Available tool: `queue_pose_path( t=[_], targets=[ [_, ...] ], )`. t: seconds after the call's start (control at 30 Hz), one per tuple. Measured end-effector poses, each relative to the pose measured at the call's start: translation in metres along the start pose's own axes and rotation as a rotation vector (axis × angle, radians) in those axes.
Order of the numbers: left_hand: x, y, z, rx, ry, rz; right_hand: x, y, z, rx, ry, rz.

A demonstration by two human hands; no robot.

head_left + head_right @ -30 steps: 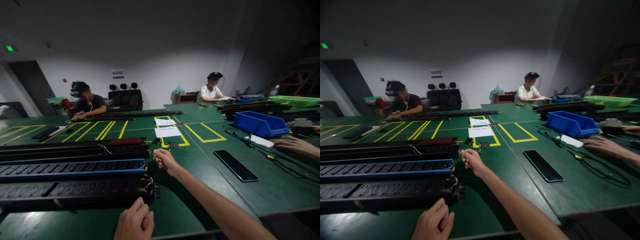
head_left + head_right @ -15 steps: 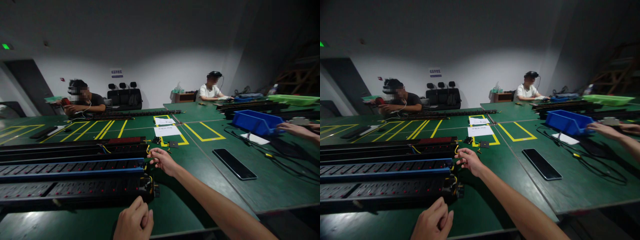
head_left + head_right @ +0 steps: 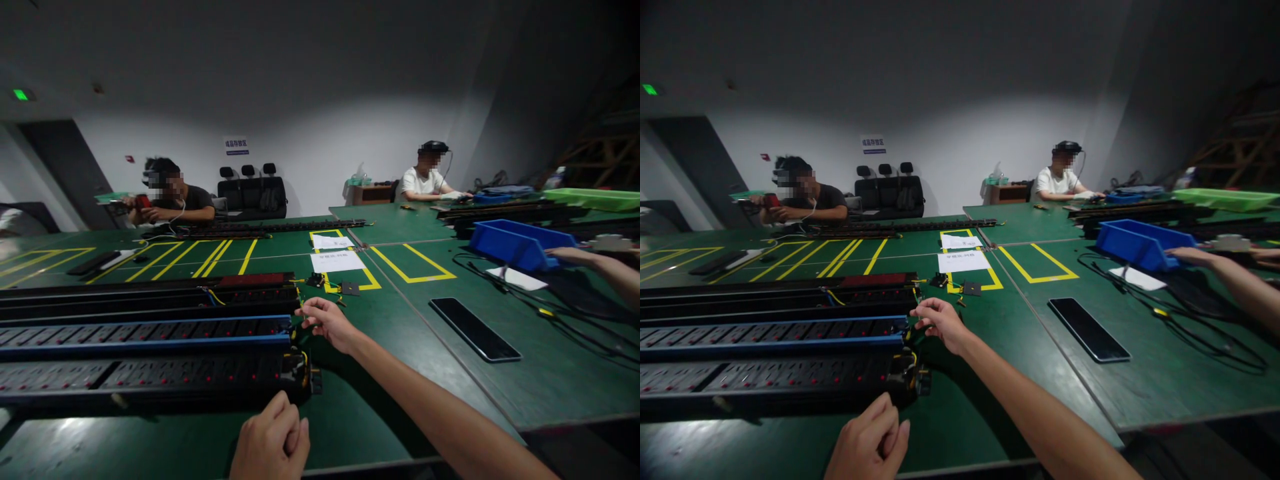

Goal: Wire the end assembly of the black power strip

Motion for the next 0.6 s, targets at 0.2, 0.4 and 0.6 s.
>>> queue_pose_path(
  t=[0.2, 0.4, 0.6],
  targets=[
    [-0.0013, -0.0014, 0.0012, -0.002, -0.004, -0.002, 0.0022, 0.0027, -0.0021, 0.004, 0.023, -0.033],
    [-0.0011, -0.0022, 0.0019, -0.016, 0.008, -0.023, 0.0021, 0.0023, -0.0033, 0.003, 0.016, -0.049],
    [0.0003, -0.0010, 0.0009, -0.010, 0.015, -0.026, 0.0008, 0.0015, -0.0010, 0.016, -0.056, -0.051]
  ],
)
Point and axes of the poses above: each hand's wrist, its own y-axis towards the middle knuckle, its own x-axis out of the back of the hand, z = x × y, the point moved 4 cm from there along y, towards the middle knuckle
